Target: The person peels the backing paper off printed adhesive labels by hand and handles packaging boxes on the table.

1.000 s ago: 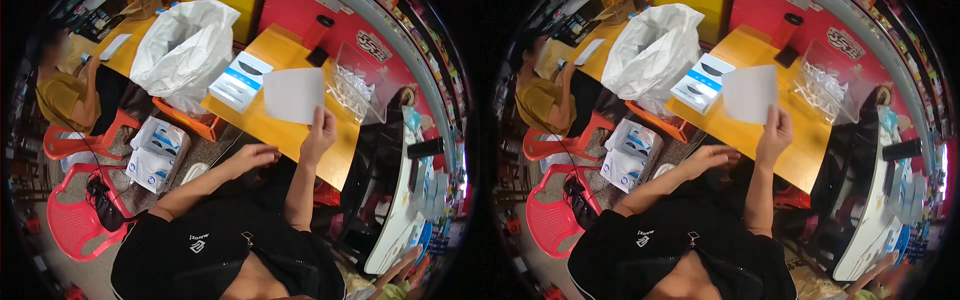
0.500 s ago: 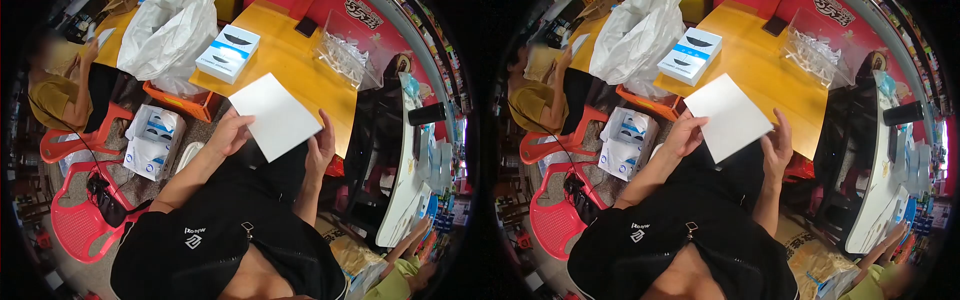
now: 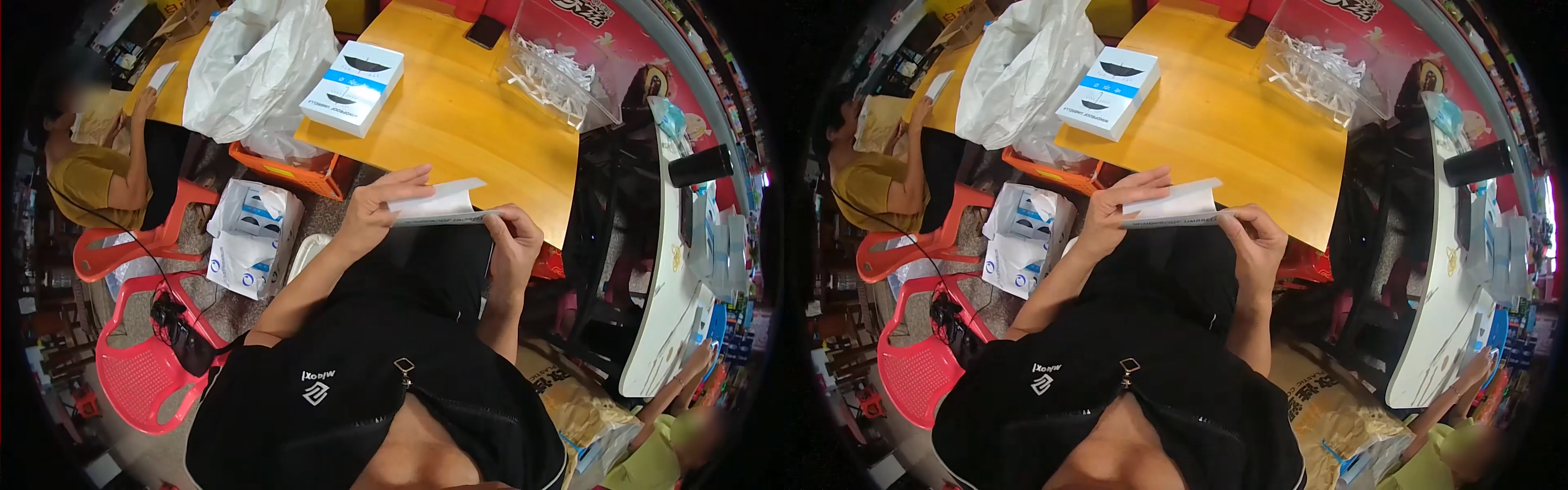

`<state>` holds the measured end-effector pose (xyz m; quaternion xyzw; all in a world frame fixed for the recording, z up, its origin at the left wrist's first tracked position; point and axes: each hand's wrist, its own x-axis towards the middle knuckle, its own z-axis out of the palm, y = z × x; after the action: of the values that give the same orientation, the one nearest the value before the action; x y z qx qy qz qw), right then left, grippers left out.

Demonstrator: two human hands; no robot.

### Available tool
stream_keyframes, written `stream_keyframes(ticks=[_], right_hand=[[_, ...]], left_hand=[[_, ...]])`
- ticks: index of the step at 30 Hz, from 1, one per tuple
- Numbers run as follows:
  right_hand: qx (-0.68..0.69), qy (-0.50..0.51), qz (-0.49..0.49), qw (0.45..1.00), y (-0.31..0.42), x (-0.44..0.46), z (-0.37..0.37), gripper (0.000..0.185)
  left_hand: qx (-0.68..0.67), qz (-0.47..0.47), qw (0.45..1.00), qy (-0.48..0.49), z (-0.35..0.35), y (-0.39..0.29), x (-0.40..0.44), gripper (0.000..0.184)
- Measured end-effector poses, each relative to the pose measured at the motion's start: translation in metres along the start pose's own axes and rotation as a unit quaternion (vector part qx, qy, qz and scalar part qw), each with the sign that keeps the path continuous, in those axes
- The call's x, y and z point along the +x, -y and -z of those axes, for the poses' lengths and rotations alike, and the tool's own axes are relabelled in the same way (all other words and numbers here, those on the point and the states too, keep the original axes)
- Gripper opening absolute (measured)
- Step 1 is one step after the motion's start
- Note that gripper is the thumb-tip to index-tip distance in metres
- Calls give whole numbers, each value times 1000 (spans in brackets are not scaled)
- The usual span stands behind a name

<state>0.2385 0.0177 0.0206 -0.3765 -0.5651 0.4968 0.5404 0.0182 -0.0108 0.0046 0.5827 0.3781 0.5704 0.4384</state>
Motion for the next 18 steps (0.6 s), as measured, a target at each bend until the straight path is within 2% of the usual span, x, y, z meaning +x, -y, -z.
stream_keyframes(ticks=[2, 3, 5, 6, 8, 9, 10, 12, 15, 17, 18], right_hand=[[107, -28, -45, 993, -5, 8, -4, 6], [107, -30, -47, 993, -8, 12, -7, 6], [207, -46, -84, 974, -13, 23, -11, 4], [211, -47, -117, 969, -14, 27, -10, 3], [202, -31, -145, 968, -20, 37, -9, 2], [193, -15, -175, 965, -24, 40, -8, 1], [193, -19, -175, 965, -30, 41, -5, 1], [281, 25, -218, 934, -43, 42, 0, 1], [333, -12, -241, 911, -56, 41, -6, 6], [333, -23, -229, 914, -59, 40, -12, 7], [331, -34, -213, 919, -60, 39, -15, 7]], left_hand=[[-7, -21, 1000, -15, -1, 0, 6, 50], [-8, -19, 1000, -14, 1, -3, 8, 50], [127, -9, 992, 22, 7, -13, 18, 45], [127, -11, 992, 23, 8, -15, 24, 45], [333, -165, 927, 61, 9, -18, 35, 37], [365, -187, 908, 84, 9, -22, 40, 30], [362, -187, 909, 88, 7, -22, 41, 30], [393, -224, 886, 102, 4, -20, 42, 28], [400, -254, 873, 119, 4, -12, 39, 28], [389, -247, 879, 121, 4, -8, 33, 30], [379, -226, 893, 87, 4, -6, 29, 31]])
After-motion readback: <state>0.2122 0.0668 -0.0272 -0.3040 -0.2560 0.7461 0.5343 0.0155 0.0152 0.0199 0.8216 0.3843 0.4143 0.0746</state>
